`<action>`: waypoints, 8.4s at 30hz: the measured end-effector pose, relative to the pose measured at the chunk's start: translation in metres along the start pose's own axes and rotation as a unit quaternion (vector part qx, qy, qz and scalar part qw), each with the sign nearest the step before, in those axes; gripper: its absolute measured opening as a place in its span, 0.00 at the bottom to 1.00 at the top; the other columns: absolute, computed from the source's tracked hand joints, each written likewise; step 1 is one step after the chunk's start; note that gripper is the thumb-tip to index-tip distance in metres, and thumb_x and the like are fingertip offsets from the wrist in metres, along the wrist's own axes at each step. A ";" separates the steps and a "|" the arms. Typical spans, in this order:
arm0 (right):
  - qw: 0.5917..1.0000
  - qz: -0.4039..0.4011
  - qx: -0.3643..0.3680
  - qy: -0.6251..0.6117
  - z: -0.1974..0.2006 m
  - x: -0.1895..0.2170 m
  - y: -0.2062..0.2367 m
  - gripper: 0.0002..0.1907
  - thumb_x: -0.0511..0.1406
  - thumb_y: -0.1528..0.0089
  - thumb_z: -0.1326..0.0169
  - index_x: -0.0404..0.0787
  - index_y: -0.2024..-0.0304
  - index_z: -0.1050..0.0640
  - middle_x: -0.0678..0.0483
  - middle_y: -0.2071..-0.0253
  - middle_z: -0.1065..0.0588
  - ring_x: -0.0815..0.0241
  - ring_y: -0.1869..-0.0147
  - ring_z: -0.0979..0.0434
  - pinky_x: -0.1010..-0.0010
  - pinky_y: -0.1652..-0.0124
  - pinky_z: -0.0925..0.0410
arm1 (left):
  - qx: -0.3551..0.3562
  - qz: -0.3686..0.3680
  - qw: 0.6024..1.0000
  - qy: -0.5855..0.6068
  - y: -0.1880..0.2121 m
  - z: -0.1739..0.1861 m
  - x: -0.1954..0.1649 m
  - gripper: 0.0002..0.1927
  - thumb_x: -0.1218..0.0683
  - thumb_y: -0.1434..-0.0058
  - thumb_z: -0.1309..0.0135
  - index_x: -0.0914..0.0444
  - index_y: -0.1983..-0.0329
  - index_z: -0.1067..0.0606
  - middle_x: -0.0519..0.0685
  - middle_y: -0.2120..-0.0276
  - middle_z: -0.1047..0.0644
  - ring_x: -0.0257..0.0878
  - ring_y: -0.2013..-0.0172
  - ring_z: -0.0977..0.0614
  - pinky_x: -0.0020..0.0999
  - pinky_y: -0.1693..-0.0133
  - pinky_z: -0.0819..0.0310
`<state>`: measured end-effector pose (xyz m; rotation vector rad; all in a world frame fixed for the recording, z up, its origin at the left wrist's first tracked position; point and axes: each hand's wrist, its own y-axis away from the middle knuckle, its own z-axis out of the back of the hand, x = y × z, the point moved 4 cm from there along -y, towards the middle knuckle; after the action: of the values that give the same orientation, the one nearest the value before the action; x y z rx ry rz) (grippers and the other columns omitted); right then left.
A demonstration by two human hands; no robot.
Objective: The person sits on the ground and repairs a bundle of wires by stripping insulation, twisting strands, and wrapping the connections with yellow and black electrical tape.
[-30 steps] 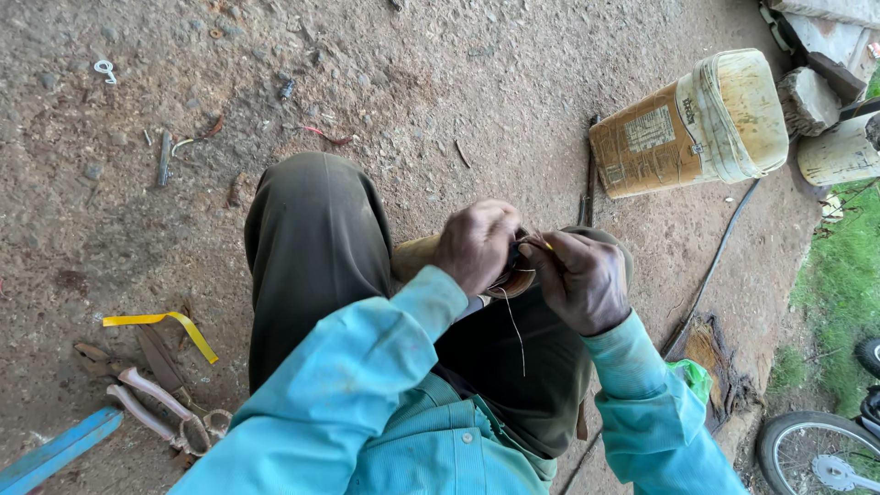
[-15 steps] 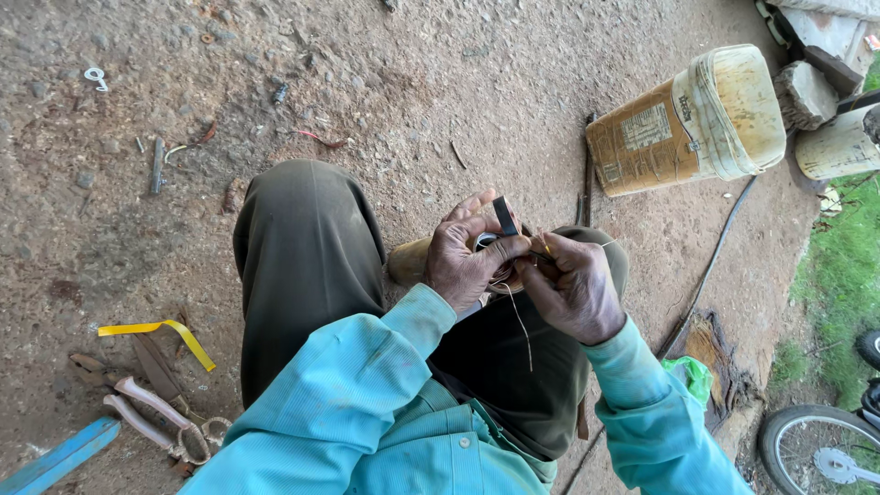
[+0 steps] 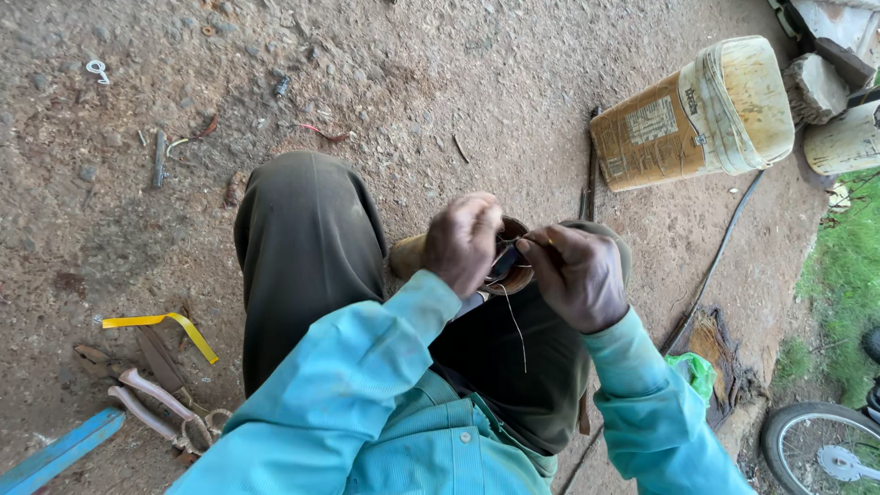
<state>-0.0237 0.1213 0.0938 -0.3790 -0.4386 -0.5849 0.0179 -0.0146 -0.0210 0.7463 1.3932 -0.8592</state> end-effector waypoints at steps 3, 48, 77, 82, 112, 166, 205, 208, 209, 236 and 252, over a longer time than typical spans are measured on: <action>0.983 -0.142 0.075 -0.089 -0.004 -0.019 -0.003 0.09 0.33 0.35 0.42 0.32 0.68 0.20 0.50 0.79 0.25 0.61 0.73 0.27 0.69 0.70 0.32 | -0.012 -0.036 0.999 0.018 0.026 0.009 -0.002 0.15 0.49 0.36 0.40 0.64 0.73 0.20 0.56 0.50 0.16 0.49 0.48 0.17 0.43 0.39 0.29; 0.999 -0.029 -0.033 -0.028 -0.013 -0.006 0.018 0.03 0.28 0.39 0.38 0.33 0.65 0.20 0.49 0.75 0.23 0.65 0.74 0.24 0.72 0.73 0.32 | 0.122 0.087 0.970 0.193 -0.008 -0.019 0.006 0.10 0.54 0.45 0.35 0.69 0.70 0.15 0.60 0.37 0.27 0.43 0.40 0.24 0.40 0.47 0.24; 0.940 -0.204 0.091 -0.258 -0.027 -0.063 0.018 0.13 0.34 0.30 0.51 0.30 0.55 0.20 0.56 0.67 0.22 0.72 0.61 0.28 0.78 0.60 0.32 | 0.143 -0.001 0.946 0.290 0.016 -0.006 0.005 0.23 0.54 0.46 0.31 0.62 0.47 0.21 0.65 0.39 0.30 0.50 0.34 0.32 0.41 0.31 0.40; 0.956 -0.149 0.076 -0.242 -0.019 -0.034 0.014 0.11 0.32 0.30 0.50 0.29 0.57 0.20 0.54 0.68 0.19 0.71 0.62 0.23 0.77 0.60 0.28 | 0.056 -0.004 0.990 0.130 0.007 -0.010 0.000 0.13 0.52 0.48 0.30 0.63 0.62 0.15 0.58 0.40 0.24 0.48 0.38 0.23 0.42 0.38 0.28; 0.997 0.072 -0.025 0.023 -0.011 0.008 0.002 0.10 0.31 0.36 0.39 0.36 0.53 0.19 0.46 0.64 0.20 0.52 0.63 0.17 0.67 0.63 0.26 | 0.198 0.068 0.978 -0.004 -0.013 -0.006 -0.003 0.12 0.54 0.34 0.48 0.62 0.52 0.19 0.54 0.57 0.15 0.41 0.57 0.15 0.34 0.51 0.22; 0.998 0.002 -0.059 0.017 -0.003 -0.002 0.012 0.09 0.34 0.41 0.42 0.36 0.59 0.21 0.47 0.67 0.20 0.47 0.67 0.18 0.61 0.69 0.26 | 0.313 0.085 0.944 -0.061 -0.029 -0.009 -0.040 0.13 0.51 0.37 0.46 0.63 0.59 0.18 0.48 0.41 0.22 0.43 0.45 0.19 0.37 0.42 0.27; 0.999 -0.016 -0.040 0.005 -0.012 -0.007 0.025 0.06 0.34 0.43 0.39 0.39 0.65 0.21 0.48 0.73 0.22 0.48 0.71 0.19 0.61 0.72 0.28 | 0.167 0.032 0.985 0.002 -0.006 -0.010 -0.006 0.11 0.54 0.43 0.36 0.69 0.66 0.16 0.56 0.34 0.29 0.49 0.35 0.28 0.45 0.37 0.33; 0.997 0.025 -0.057 0.039 -0.013 -0.011 0.023 0.06 0.34 0.41 0.40 0.40 0.64 0.21 0.49 0.70 0.21 0.49 0.70 0.19 0.61 0.72 0.28 | 0.247 0.039 0.968 0.004 -0.020 -0.012 -0.011 0.12 0.53 0.41 0.39 0.69 0.65 0.16 0.54 0.36 0.27 0.48 0.38 0.23 0.45 0.38 0.29; 0.997 0.034 -0.061 0.046 -0.013 -0.010 0.022 0.06 0.35 0.41 0.40 0.40 0.63 0.21 0.49 0.68 0.21 0.49 0.69 0.19 0.61 0.72 0.28 | 0.277 0.046 0.960 -0.006 -0.023 -0.013 -0.014 0.13 0.52 0.40 0.41 0.69 0.65 0.16 0.52 0.36 0.26 0.47 0.39 0.22 0.46 0.38 0.28; 0.981 -0.103 0.073 -0.147 -0.015 -0.048 -0.016 0.12 0.35 0.37 0.47 0.32 0.59 0.19 0.43 0.67 0.19 0.50 0.64 0.16 0.63 0.62 0.26 | 0.089 0.179 0.918 0.343 0.014 -0.007 0.015 0.13 0.60 0.40 0.37 0.68 0.52 0.20 0.66 0.53 0.22 0.47 0.55 0.19 0.39 0.47 0.22; 0.998 -0.022 -0.060 -0.007 -0.016 -0.001 0.014 0.08 0.31 0.44 0.39 0.38 0.62 0.20 0.49 0.69 0.20 0.50 0.65 0.17 0.63 0.67 0.26 | 0.150 -0.041 0.987 -0.050 -0.008 0.006 -0.009 0.13 0.52 0.48 0.31 0.62 0.61 0.14 0.53 0.37 0.27 0.48 0.34 0.32 0.42 0.37 0.34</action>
<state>-0.0117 0.1256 0.0768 -0.4884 -0.4280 -0.6536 0.0145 -0.0229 -0.0108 0.8653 1.2257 -1.1728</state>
